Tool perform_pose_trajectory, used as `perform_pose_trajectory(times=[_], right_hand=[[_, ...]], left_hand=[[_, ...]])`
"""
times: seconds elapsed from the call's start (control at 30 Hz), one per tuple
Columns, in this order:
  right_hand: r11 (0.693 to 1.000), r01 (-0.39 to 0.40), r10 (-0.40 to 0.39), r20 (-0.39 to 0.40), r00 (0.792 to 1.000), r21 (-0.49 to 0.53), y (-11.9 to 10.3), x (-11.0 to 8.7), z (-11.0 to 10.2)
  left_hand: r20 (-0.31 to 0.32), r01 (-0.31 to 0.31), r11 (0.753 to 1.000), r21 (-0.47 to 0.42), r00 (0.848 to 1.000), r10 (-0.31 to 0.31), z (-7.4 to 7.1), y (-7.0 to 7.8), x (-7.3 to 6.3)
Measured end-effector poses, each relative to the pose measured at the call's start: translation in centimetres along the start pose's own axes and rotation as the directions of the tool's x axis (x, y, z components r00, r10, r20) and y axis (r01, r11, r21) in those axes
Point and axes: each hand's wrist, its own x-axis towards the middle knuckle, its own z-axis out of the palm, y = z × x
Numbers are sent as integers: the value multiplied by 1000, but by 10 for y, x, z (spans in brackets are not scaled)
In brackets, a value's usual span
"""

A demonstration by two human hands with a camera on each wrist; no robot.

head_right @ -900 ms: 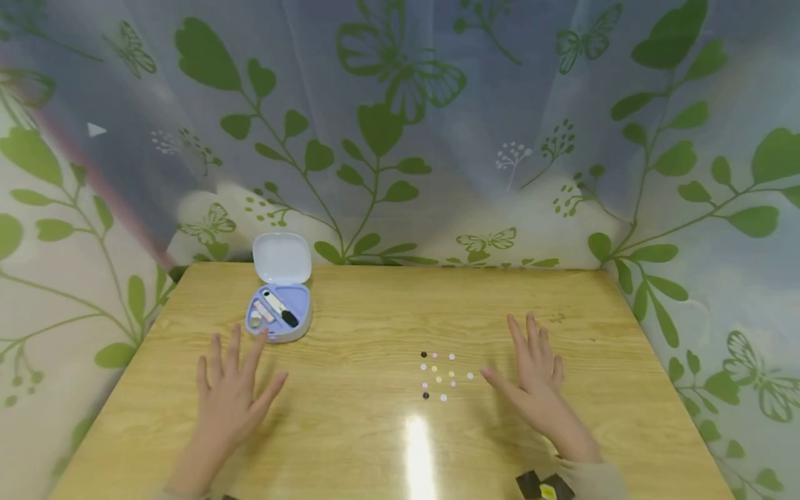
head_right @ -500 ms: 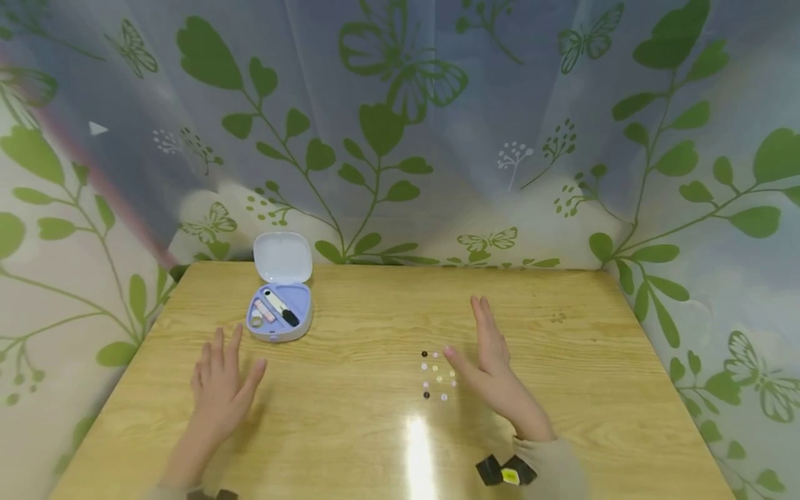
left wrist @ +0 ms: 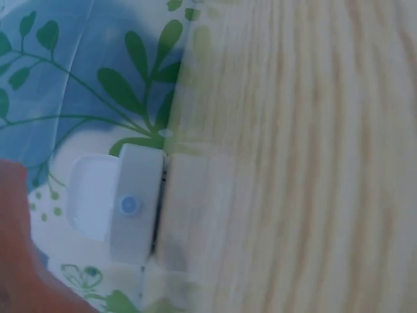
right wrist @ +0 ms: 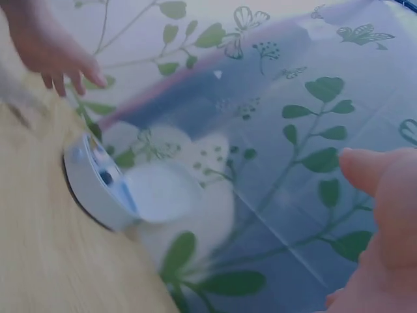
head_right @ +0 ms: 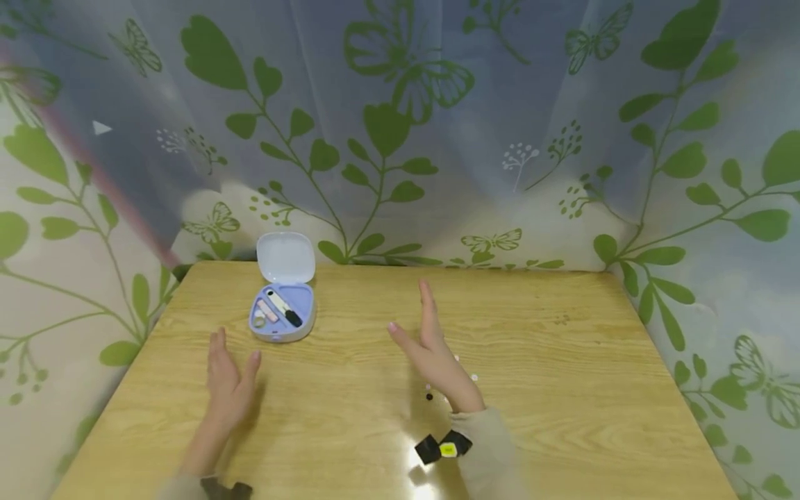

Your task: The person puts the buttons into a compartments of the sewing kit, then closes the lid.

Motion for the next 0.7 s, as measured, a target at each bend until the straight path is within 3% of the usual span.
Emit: perform_pose_trajectory(times=[0.13, 0.3, 0.47, 0.7], right_hand=[[997, 4, -4, 5, 1000, 80, 6, 16, 25], [981, -15, 13, 8, 1000, 191, 16, 32, 59], [958, -15, 16, 0, 1000, 286, 29, 48, 97], [901, 3, 13, -33, 999, 435, 53, 65, 140]], left_hand=[[-70, 79, 981, -175, 993, -92, 3, -4, 6], [-78, 173, 907, -384, 973, -218, 6, -9, 15], [-122, 125, 862, -491, 970, -210, 13, -18, 23], [-178, 43, 821, -570, 968, -174, 26, -21, 34]])
